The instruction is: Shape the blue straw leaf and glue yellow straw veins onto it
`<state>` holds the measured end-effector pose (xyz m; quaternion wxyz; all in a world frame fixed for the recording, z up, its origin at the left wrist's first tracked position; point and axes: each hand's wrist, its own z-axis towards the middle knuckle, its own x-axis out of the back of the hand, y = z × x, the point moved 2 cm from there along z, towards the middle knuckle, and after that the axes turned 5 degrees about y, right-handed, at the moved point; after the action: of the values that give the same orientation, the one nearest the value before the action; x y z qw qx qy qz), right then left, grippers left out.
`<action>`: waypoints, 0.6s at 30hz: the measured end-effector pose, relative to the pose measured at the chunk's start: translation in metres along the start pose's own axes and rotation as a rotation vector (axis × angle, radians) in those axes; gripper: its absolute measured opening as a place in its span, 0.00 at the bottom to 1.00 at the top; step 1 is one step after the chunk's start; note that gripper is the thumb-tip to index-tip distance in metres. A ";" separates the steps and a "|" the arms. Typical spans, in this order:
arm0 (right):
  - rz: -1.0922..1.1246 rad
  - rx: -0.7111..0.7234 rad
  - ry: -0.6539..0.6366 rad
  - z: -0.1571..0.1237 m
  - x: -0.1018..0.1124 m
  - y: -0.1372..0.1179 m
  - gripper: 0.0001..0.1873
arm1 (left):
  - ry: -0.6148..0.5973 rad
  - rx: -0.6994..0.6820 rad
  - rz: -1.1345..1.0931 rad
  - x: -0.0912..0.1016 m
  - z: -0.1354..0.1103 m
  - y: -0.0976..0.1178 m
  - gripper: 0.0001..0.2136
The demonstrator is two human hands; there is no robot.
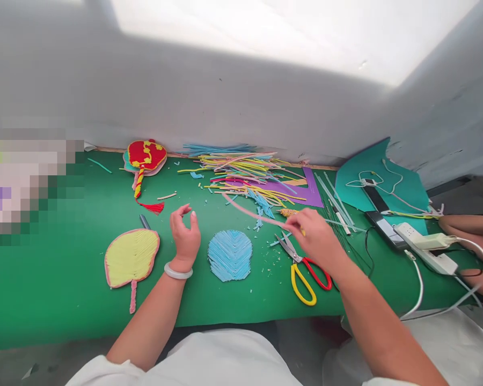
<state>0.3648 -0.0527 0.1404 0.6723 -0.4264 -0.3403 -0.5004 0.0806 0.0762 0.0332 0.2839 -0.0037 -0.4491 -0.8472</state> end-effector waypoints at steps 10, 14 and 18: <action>-0.445 -0.143 0.250 0.228 -0.062 0.064 0.20 | -0.114 -0.227 0.153 -0.017 -0.005 -0.012 0.13; -0.472 -0.186 -0.011 0.223 -0.128 0.074 0.16 | -0.106 -0.241 0.167 -0.017 -0.004 -0.015 0.14; -0.507 -0.211 -0.111 0.205 -0.167 0.085 0.14 | -0.118 -0.251 0.161 -0.018 -0.005 -0.013 0.15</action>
<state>0.3958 0.2101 0.0564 0.4577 -0.4220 -0.4184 -0.6614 0.0905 0.0867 0.0155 0.3214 -0.1249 -0.3537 -0.8695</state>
